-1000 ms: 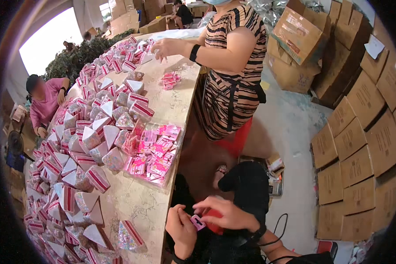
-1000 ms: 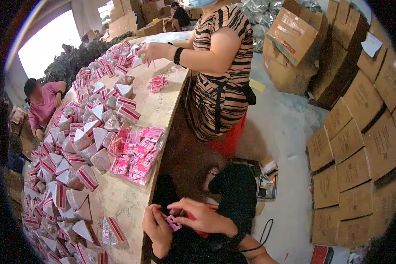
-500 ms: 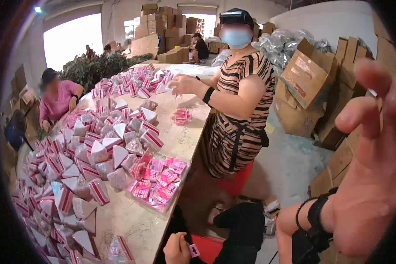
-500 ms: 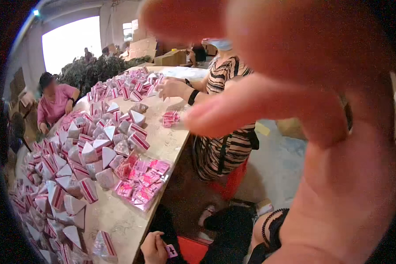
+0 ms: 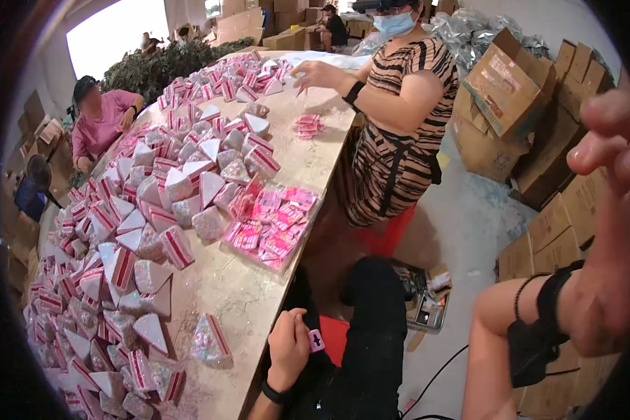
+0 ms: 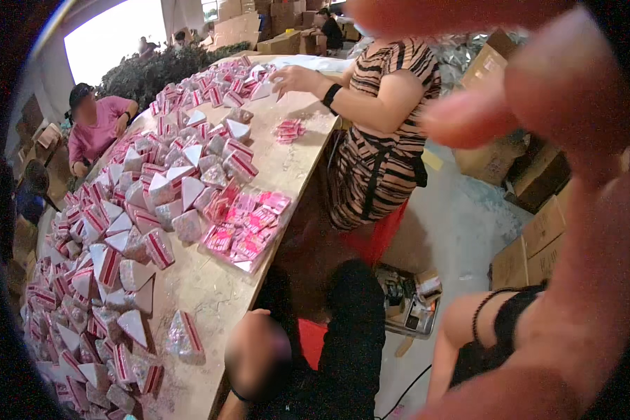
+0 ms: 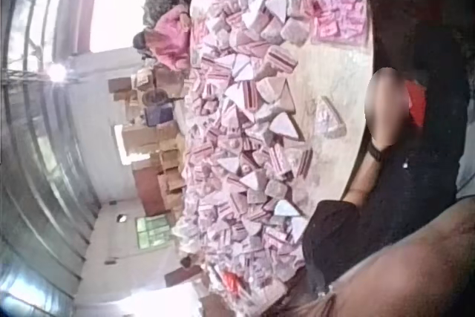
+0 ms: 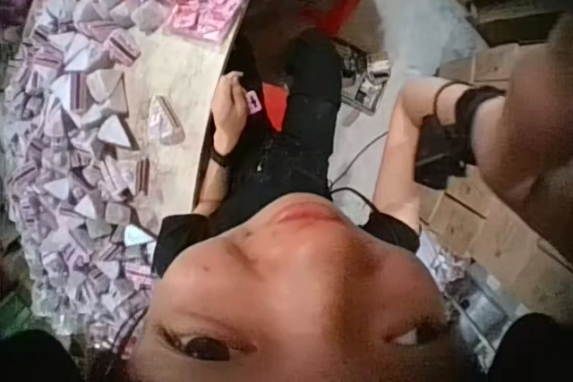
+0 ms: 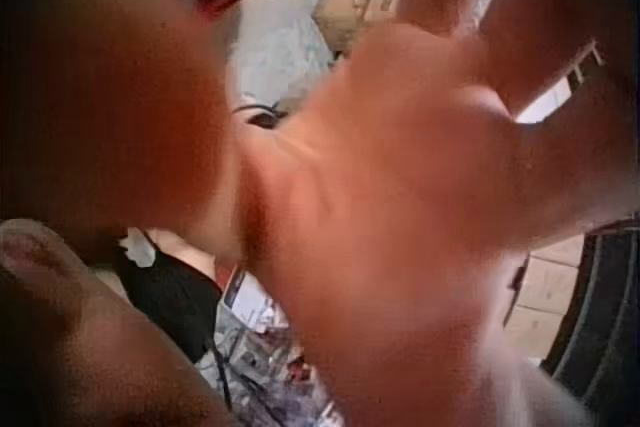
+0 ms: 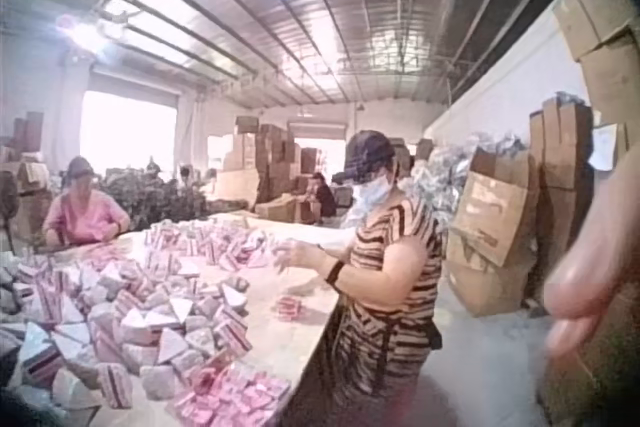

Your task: The worker is assembling small plastic/foam objects and placing them into pink plastic packaging.

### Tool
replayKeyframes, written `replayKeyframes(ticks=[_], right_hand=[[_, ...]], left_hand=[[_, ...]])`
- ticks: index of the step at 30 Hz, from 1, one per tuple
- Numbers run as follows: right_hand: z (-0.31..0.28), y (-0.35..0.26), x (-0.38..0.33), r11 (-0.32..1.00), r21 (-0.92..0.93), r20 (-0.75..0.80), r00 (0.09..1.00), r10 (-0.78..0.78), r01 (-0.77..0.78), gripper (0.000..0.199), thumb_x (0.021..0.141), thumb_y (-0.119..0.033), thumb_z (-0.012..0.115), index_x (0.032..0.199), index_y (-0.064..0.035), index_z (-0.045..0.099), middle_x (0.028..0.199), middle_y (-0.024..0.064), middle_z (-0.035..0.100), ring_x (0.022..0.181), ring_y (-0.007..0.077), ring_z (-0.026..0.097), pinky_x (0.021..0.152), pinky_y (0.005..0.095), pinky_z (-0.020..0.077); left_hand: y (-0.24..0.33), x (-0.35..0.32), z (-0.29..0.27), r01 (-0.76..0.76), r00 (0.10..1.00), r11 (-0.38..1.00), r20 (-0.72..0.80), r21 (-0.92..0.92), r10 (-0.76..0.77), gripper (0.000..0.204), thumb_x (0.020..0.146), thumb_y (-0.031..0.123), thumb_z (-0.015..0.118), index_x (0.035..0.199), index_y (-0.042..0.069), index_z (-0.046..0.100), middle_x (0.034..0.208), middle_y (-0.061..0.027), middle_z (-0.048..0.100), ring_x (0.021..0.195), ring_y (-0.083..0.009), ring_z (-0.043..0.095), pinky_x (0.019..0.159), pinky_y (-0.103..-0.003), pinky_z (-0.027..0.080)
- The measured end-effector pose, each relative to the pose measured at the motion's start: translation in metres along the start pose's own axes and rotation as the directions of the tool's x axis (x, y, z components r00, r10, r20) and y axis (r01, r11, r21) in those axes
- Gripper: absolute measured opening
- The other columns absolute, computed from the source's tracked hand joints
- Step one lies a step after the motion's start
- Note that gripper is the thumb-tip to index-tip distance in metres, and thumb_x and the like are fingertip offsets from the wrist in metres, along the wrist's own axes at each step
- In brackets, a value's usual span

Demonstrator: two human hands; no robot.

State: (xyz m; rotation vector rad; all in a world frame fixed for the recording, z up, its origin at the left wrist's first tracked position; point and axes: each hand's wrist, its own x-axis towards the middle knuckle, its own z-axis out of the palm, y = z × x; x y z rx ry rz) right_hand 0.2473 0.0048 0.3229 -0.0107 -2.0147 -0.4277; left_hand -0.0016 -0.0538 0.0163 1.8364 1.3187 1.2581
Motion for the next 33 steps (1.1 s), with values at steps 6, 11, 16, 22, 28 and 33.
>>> replayKeyframes(ticks=[6, 11, 16, 22, 28, 33], right_hand=[[0.158, 0.233, -0.112, 0.438, 0.445, 0.534, 0.625, 0.570, -0.781, 0.049, 0.094, -0.038, 0.058, 0.135, -0.0123, 0.049, 0.140, 0.0115, 0.045, 0.132, 0.0349, 0.039, 0.093, 0.0313, 0.0424], [0.154, 0.420, -0.243, -0.119, 0.445, 0.810, 0.343, 0.475, -0.887, 0.047, 0.094, -0.038, 0.058, 0.134, -0.0128, 0.050, 0.140, 0.0111, 0.046, 0.132, 0.0343, 0.038, 0.094, 0.0311, 0.0416], [0.192, 0.469, -0.267, -0.249, 0.472, 0.844, 0.351, 0.406, -0.846, 0.045, 0.094, -0.036, 0.057, 0.131, -0.0125, 0.052, 0.138, 0.0109, 0.047, 0.130, 0.0336, 0.039, 0.094, 0.0310, 0.0414], [0.210, 0.444, -0.250, -0.160, 0.426, 0.812, 0.299, 0.501, -0.890, 0.042, 0.092, -0.033, 0.058, 0.127, -0.0109, 0.053, 0.133, 0.0112, 0.049, 0.123, 0.0324, 0.042, 0.090, 0.0313, 0.0421], [0.200, 0.437, -0.234, -0.077, 0.400, 0.783, 0.297, 0.546, -0.913, 0.038, 0.091, -0.030, 0.058, 0.122, -0.0092, 0.055, 0.129, 0.0115, 0.050, 0.116, 0.0311, 0.045, 0.087, 0.0316, 0.0429], [0.173, 0.431, -0.222, 0.035, 0.367, 0.747, 0.317, 0.584, -0.929, 0.035, 0.090, -0.028, 0.058, 0.119, -0.0078, 0.057, 0.125, 0.0118, 0.052, 0.110, 0.0301, 0.047, 0.084, 0.0319, 0.0435]], left_hand=[[-0.003, -0.006, -0.014, 0.023, 1.000, 0.998, -0.011, 0.062, -0.022, 0.014, 0.098, 0.005, 0.048, 0.098, 0.000, 0.061, 0.064, -0.0103, 0.052, 0.054, -0.0203, 0.054, 0.052, -0.033, 0.043], [-0.002, 0.001, -0.019, 0.105, 0.994, 0.994, 0.019, 0.017, -0.105, 0.011, 0.096, 0.004, 0.050, 0.100, 0.000, 0.060, 0.070, -0.0150, 0.054, 0.058, -0.0265, 0.058, 0.054, -0.035, 0.044], [-0.001, 0.000, -0.034, 0.208, 0.978, 0.978, -0.028, 0.030, -0.208, 0.012, 0.096, 0.003, 0.050, 0.099, -0.001, 0.061, 0.071, -0.0153, 0.056, 0.059, -0.0265, 0.058, 0.055, -0.035, 0.045], [-0.024, -0.021, -0.019, 0.147, 0.989, 0.982, -0.038, 0.119, -0.143, 0.014, 0.095, 0.004, 0.049, 0.093, 0.002, 0.063, 0.063, -0.0095, 0.057, 0.055, -0.0208, 0.059, 0.053, -0.033, 0.045], [-0.013, -0.004, -0.031, 0.210, 0.978, 0.973, -0.022, 0.098, -0.208, 0.015, 0.096, 0.004, 0.048, 0.093, 0.002, 0.063, 0.060, -0.0087, 0.057, 0.051, -0.0182, 0.058, 0.051, -0.031, 0.044], [-0.002, 0.016, -0.029, 0.315, 0.948, 0.949, 0.056, -0.034, -0.312, 0.014, 0.096, 0.003, 0.050, 0.101, 0.000, 0.062, 0.068, -0.0113, 0.055, 0.058, -0.0232, 0.057, 0.056, -0.033, 0.045]])
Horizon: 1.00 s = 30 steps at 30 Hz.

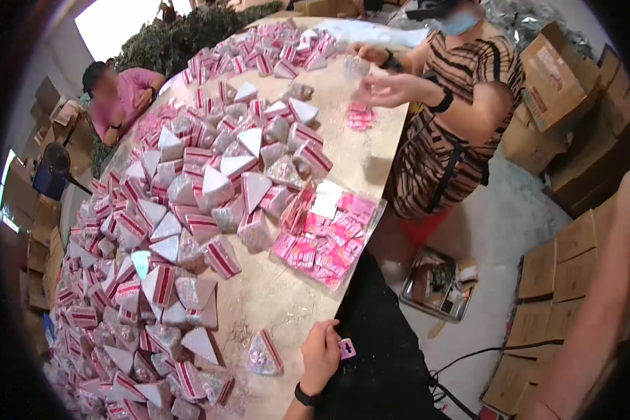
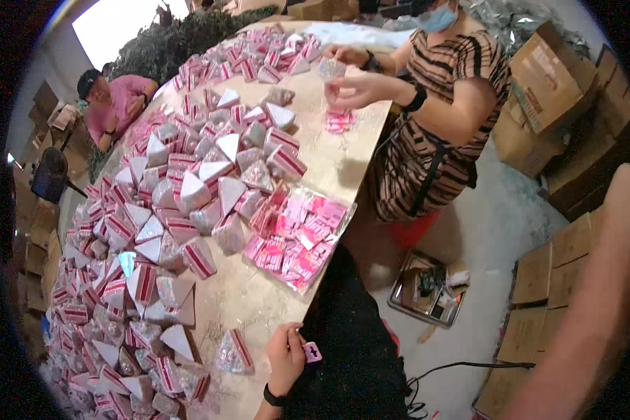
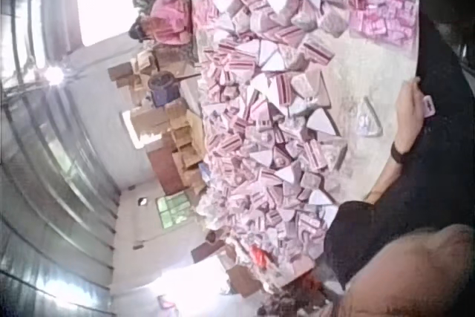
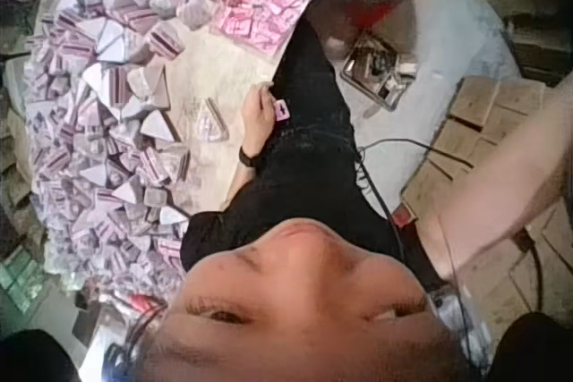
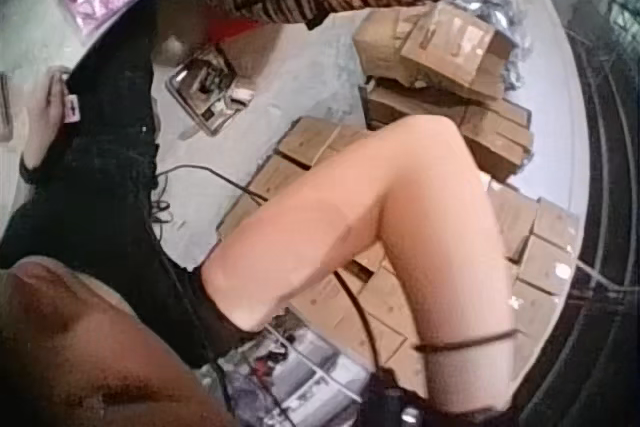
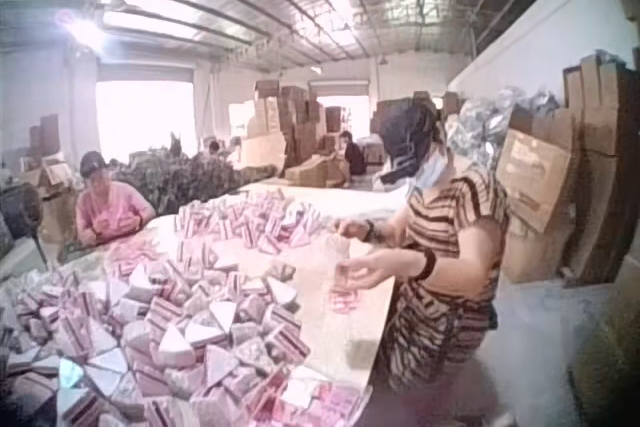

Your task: The worker is assembling small plastic/foam objects and placing them into pink plastic packaging.

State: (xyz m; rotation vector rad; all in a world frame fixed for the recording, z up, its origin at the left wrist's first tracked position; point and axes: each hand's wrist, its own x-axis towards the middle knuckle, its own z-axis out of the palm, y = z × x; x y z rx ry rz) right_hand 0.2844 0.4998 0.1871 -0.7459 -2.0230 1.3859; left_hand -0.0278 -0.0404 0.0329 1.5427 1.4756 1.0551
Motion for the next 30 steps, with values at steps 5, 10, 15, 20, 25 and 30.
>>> replayKeyframes(ticks=[5, 10, 15, 20, 25, 30], right_hand=[[0.048, -0.052, -0.014, 0.980, -0.107, -0.001, 0.986, -0.167, 0.165, 0.032, 0.088, -0.025, 0.058, 0.115, -0.0064, 0.059, 0.121, 0.0120, 0.054, 0.104, 0.0291, 0.050, 0.081, 0.0322, 0.0442], [0.109, -0.136, -0.062, 0.880, -0.316, -0.045, 0.921, -0.388, 0.355, 0.030, 0.087, -0.022, 0.059, 0.111, -0.0049, 0.060, 0.117, 0.0123, 0.055, 0.098, 0.0281, 0.052, 0.078, 0.0324, 0.0448], [0.207, -0.215, -0.187, 0.576, -0.388, -0.095, 0.591, -0.801, 0.719, 0.027, 0.086, -0.020, 0.059, 0.107, -0.0035, 0.062, 0.113, 0.0126, 0.057, 0.092, 0.0270, 0.055, 0.075, 0.0327, 0.0455], [0.316, -0.141, -0.276, 0.758, 0.015, -0.279, 0.730, -0.623, 0.652, 0.024, 0.085, -0.017, 0.059, 0.104, -0.0021, 0.063, 0.109, 0.0128, 0.058, 0.086, 0.0260, 0.057, 0.072, 0.0329, 0.0461], [0.452, -0.025, -0.279, 0.972, 0.196, -0.051, 0.991, -0.124, 0.131, 0.046, 0.086, -0.021, 0.073, 0.123, -0.0010, 0.055, 0.104, 0.0096, 0.058, 0.091, 0.0205, 0.058, 0.080, 0.0307, 0.0475], [0.477, -0.013, -0.288, 0.975, 0.137, 0.052, 0.982, -0.184, 0.175, 0.032, 0.092, -0.010, 0.062, 0.121, -0.0005, 0.053, 0.102, 0.0071, 0.057, 0.085, 0.0172, 0.057, 0.076, 0.0318, 0.0488]], left_hand=[[-0.007, -0.001, -0.003, 0.047, 0.997, 0.998, -0.064, 0.030, -0.045, 0.017, 0.100, 0.008, 0.046, 0.097, 0.001, 0.061, 0.062, -0.0060, 0.053, 0.052, -0.0137, 0.053, 0.050, -0.027, 0.041], [-0.003, 0.001, 0.001, -0.106, 0.991, 0.994, -0.076, 0.031, 0.109, 0.017, 0.099, 0.007, 0.046, 0.097, 0.001, 0.062, 0.059, -0.0053, 0.052, 0.051, -0.0137, 0.053, 0.050, -0.027, 0.041], [-0.003, -0.004, 0.005, -0.146, 0.986, 0.989, -0.081, -0.026, 0.144, 0.019, 0.100, 0.008, 0.044, 0.096, 0.001, 0.061, 0.058, -0.0029, 0.052, 0.050, -0.0106, 0.051, 0.049, -0.026, 0.039], [0.016, -0.010, 0.011, -0.142, 0.965, 0.966, -0.249, -0.214, 0.087, 0.021, 0.099, 0.005, 0.041, 0.092, -0.002, 0.060, 0.057, -0.0042, 0.052, 0.048, -0.0108, 0.050, 0.048, -0.025, 0.037], [0.007, 0.005, 0.009, -0.225, 0.806, 0.972, -0.572, -0.060, 0.151, 0.028, 0.102, 0.011, 0.037, 0.090, -0.003, 0.058, 0.059, -0.0037, 0.050, 0.047, -0.0097, 0.046, 0.048, -0.023, 0.033], [0.009, 0.009, 0.016, -0.235, 0.761, 0.971, -0.628, -0.032, 0.164, 0.027, 0.104, 0.014, 0.035, 0.093, -0.002, 0.054, 0.061, -0.0026, 0.046, 0.049, -0.0076, 0.037, 0.051, -0.023, 0.031]])
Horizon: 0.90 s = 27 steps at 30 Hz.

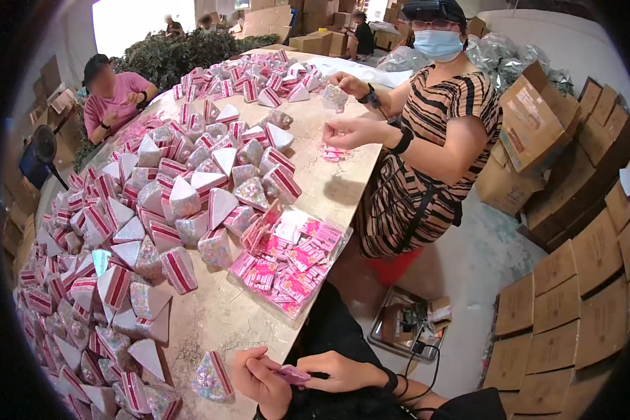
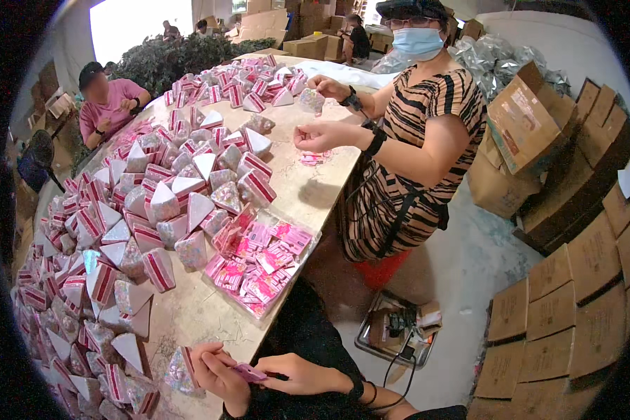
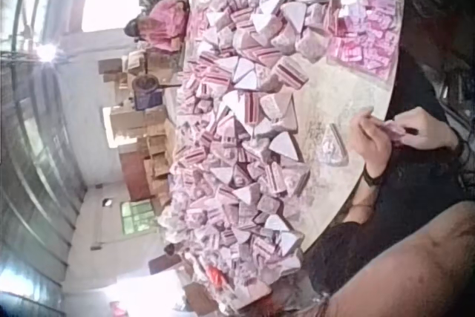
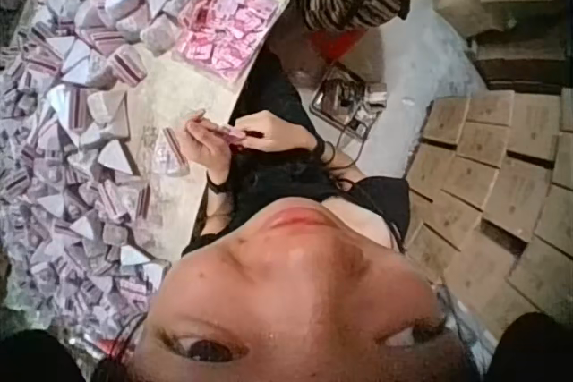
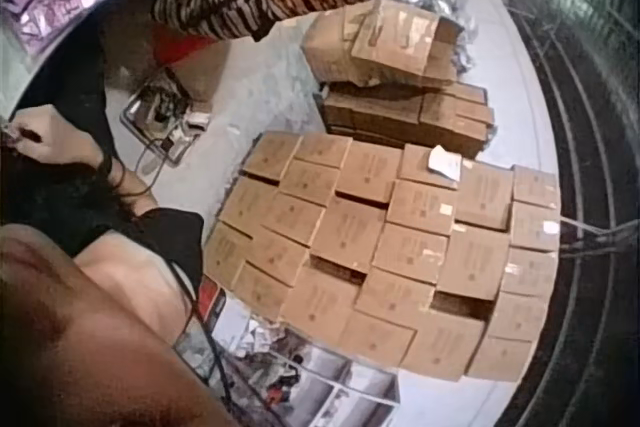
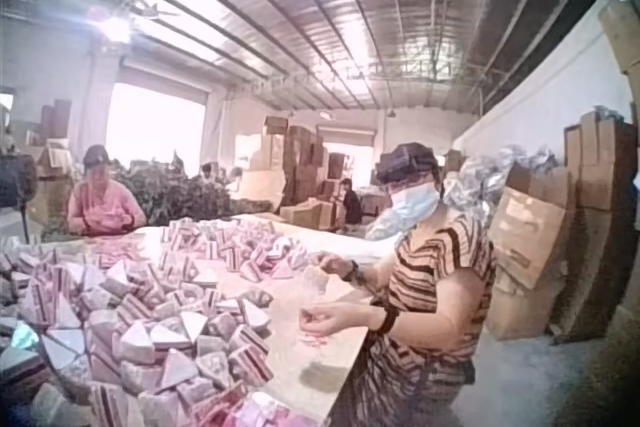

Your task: The worker is assembling small plastic/foam objects and placing them into pink plastic packaging.

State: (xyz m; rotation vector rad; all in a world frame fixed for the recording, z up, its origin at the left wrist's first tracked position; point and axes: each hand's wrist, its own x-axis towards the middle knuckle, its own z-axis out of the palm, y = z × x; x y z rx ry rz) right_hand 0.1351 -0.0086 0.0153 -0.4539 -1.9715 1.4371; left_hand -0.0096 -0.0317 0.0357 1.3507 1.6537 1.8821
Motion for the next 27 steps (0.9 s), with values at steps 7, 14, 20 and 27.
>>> replayKeyframes(ticks=[7, 14, 20, 27], right_hand=[[0.005, -0.010, -0.002, 0.954, 0.290, -0.051, 0.994, 0.091, -0.073, 0.033, 0.090, -0.002, 0.063, 0.122, 0.0007, 0.053, 0.110, 0.0109, 0.053, 0.095, 0.0175, 0.057, 0.081, 0.0304, 0.0484], [0.019, -0.007, 0.002, 0.999, 0.021, -0.297, 0.954, 0.049, -0.045, 0.018, 0.092, -0.001, 0.060, 0.108, 0.0052, 0.058, 0.093, 0.0123, 0.057, 0.085, 0.0201, 0.060, 0.076, 0.0303, 0.0486], [0.031, -0.003, 0.000, 0.999, 0.048, -0.586, 0.809, 0.048, -0.024, 0.015, 0.088, 0.006, 0.061, 0.103, 0.0038, 0.061, 0.087, 0.0106, 0.058, 0.075, 0.0147, 0.062, 0.063, 0.0252, 0.0494], [0.030, 0.003, -0.003, 0.946, -0.279, -0.629, 0.714, -0.309, 0.164, 0.018, 0.082, 0.015, 0.061, 0.097, 0.0047, 0.059, 0.085, 0.0158, 0.060, 0.072, 0.0212, 0.066, 0.062, 0.0289, 0.0531]], left_hand=[[-0.014, -0.009, -0.006, -0.099, 0.993, 0.991, -0.052, 0.095, 0.104, 0.025, 0.104, 0.013, 0.036, 0.095, -0.003, 0.053, 0.076, -0.0063, 0.050, 0.052, -0.0079, 0.040, 0.051, -0.022, 0.032], [-0.012, -0.009, -0.008, -0.200, 0.980, 0.972, 0.041, 0.125, 0.196, 0.023, 0.101, 0.010, 0.040, 0.094, -0.004, 0.057, 0.072, -0.0099, 0.055, 0.046, -0.0123, 0.050, 0.046, -0.026, 0.038], [-0.005, -0.008, -0.006, -0.066, 0.995, 0.993, 0.084, 0.102, 0.057, 0.020, 0.100, 0.006, 0.041, 0.095, -0.005, 0.056, 0.070, -0.0102, 0.053, 0.048, -0.0144, 0.052, 0.047, -0.026, 0.039], [-0.004, -0.009, -0.004, 0.100, 0.986, 0.992, 0.127, 0.082, -0.110, 0.020, 0.101, 0.010, 0.043, 0.097, -0.002, 0.059, 0.064, -0.0072, 0.052, 0.048, -0.0112, 0.052, 0.046, -0.024, 0.038]])
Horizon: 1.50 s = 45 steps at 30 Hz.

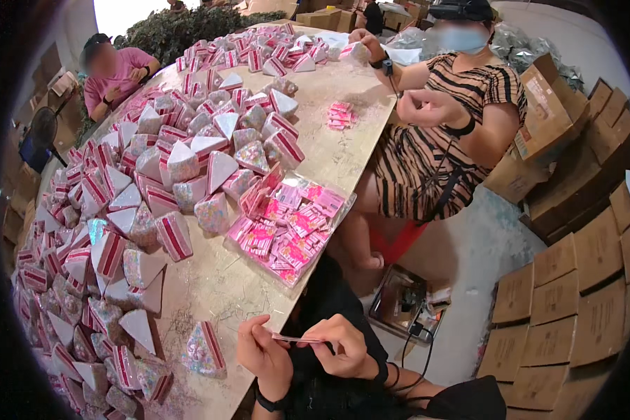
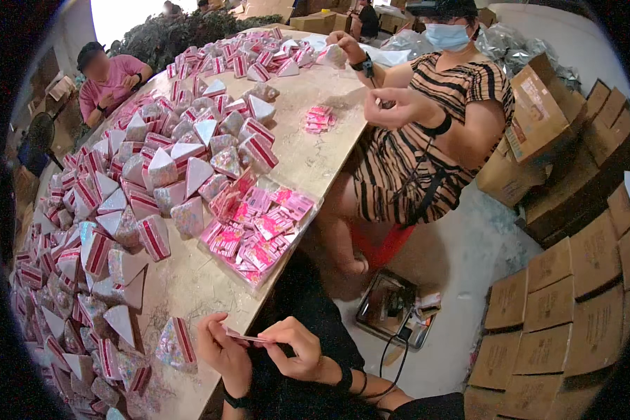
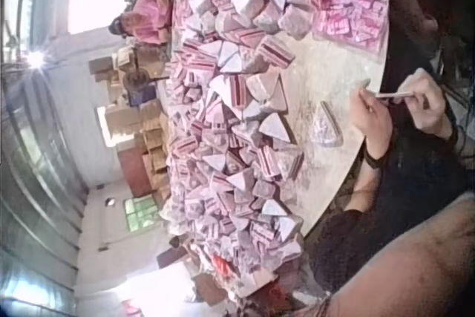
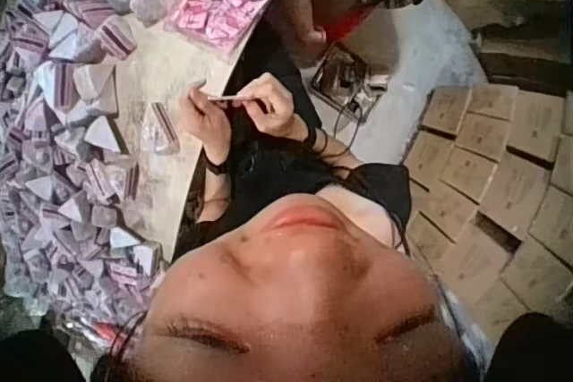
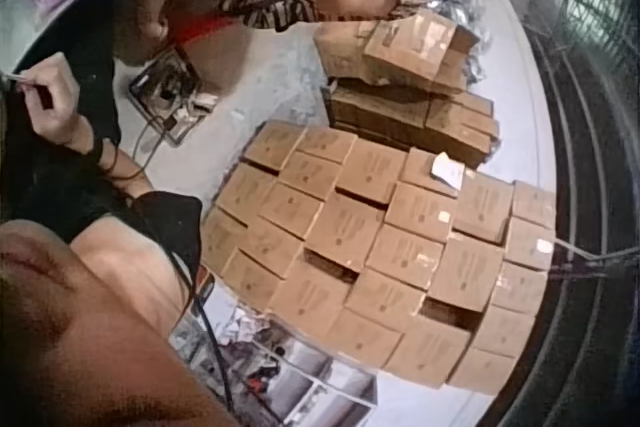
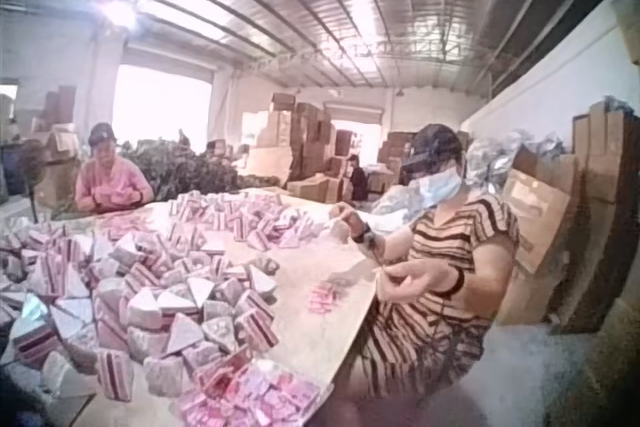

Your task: The worker is assembling small plastic/foam objects and placing them into pink plastic packaging.

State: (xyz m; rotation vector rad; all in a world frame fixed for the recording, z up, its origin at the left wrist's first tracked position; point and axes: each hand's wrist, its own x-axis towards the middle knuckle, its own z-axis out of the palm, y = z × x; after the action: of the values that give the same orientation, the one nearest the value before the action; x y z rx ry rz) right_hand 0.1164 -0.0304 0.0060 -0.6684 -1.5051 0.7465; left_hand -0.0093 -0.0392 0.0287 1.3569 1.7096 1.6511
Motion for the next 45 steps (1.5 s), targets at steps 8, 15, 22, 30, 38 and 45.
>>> replayKeyframes(ticks=[8, 15, 22, 30, 38, 45], right_hand=[[-0.004, 0.007, -0.001, 0.906, 0.205, -0.062, 0.918, 0.391, -0.371, 0.023, 0.088, 0.005, 0.059, 0.110, 0.0033, 0.054, 0.102, 0.0126, 0.054, 0.087, 0.0168, 0.059, 0.077, 0.0262, 0.0485], [-0.013, -0.032, 0.032, 0.994, -0.106, 0.420, 0.905, 0.066, -0.023, 0.052, 0.080, -0.005, 0.070, 0.128, -0.0001, 0.049, 0.124, 0.0181, 0.053, 0.111, 0.0333, 0.053, 0.097, 0.0396, 0.0411], [-0.021, -0.029, 0.026, 1.000, -0.012, 0.494, 0.869, 0.003, 0.003, 0.024, 0.082, -0.008, 0.069, 0.104, -0.0024, 0.062, 0.110, 0.0122, 0.056, 0.102, 0.0292, 0.053, 0.088, 0.0380, 0.0422], [-0.014, -0.038, 0.009, 0.987, 0.029, 0.481, 0.868, 0.125, -0.158, 0.020, 0.080, -0.003, 0.064, 0.099, -0.0001, 0.056, 0.100, 0.0113, 0.055, 0.092, 0.0274, 0.051, 0.081, 0.0356, 0.0437], [-0.014, -0.030, -0.002, 0.718, 0.401, 0.607, 0.752, 0.256, -0.569, 0.008, 0.088, -0.007, 0.056, 0.088, -0.0020, 0.050, 0.090, 0.0050, 0.051, 0.083, 0.0124, 0.048, 0.073, 0.0273, 0.0409], [0.001, -0.027, -0.004, 0.529, 0.457, 0.745, 0.632, 0.212, -0.716, 0.014, 0.091, -0.011, 0.063, 0.097, 0.0018, 0.063, 0.090, 0.0044, 0.057, 0.086, 0.0113, 0.054, 0.078, 0.0266, 0.0448]], left_hand=[[-0.016, -0.009, -0.009, -0.085, 0.996, 0.996, -0.010, 0.015, 0.085, 0.020, 0.099, 0.011, 0.046, 0.095, -0.001, 0.061, 0.069, -0.0086, 0.058, 0.046, -0.0142, 0.054, 0.045, -0.026, 0.038], [0.018, -0.020, -0.032, -0.134, 0.986, 0.990, 0.106, 0.052, 0.128, 0.020, 0.099, 0.013, 0.049, 0.096, 0.000, 0.064, 0.067, -0.0113, 0.057, 0.049, -0.0196, 0.054, 0.046, -0.030, 0.039], [0.028, -0.020, -0.034, -0.311, 0.913, 0.949, 0.260, -0.050, 0.313, 0.016, 0.097, 0.012, 0.053, 0.097, 0.000, 0.065, 0.063, -0.0107, 0.057, 0.052, -0.0206, 0.058, 0.048, -0.029, 0.043], [0.020, -0.025, -0.038, -0.376, 0.851, 0.920, 0.351, -0.111, 0.390, 0.017, 0.098, 0.014, 0.052, 0.098, 0.001, 0.063, 0.067, -0.0117, 0.062, 0.053, -0.0191, 0.059, 0.049, -0.028, 0.044], [0.014, -0.033, -0.045, -0.309, 0.923, 0.951, 0.243, 0.005, 0.299, 0.016, 0.096, 0.009, 0.054, 0.096, 0.000, 0.066, 0.060, -0.0088, 0.053, 0.048, -0.0200, 0.050, 0.045, -0.029, 0.036], [0.011, -0.035, -0.050, -0.170, 0.977, 0.984, 0.123, -0.055, 0.176, 0.024, 0.099, 0.014, 0.048, 0.089, -0.002, 0.064, 0.060, -0.0046, 0.053, 0.048, -0.0111, 0.048, 0.046, -0.025, 0.034]])
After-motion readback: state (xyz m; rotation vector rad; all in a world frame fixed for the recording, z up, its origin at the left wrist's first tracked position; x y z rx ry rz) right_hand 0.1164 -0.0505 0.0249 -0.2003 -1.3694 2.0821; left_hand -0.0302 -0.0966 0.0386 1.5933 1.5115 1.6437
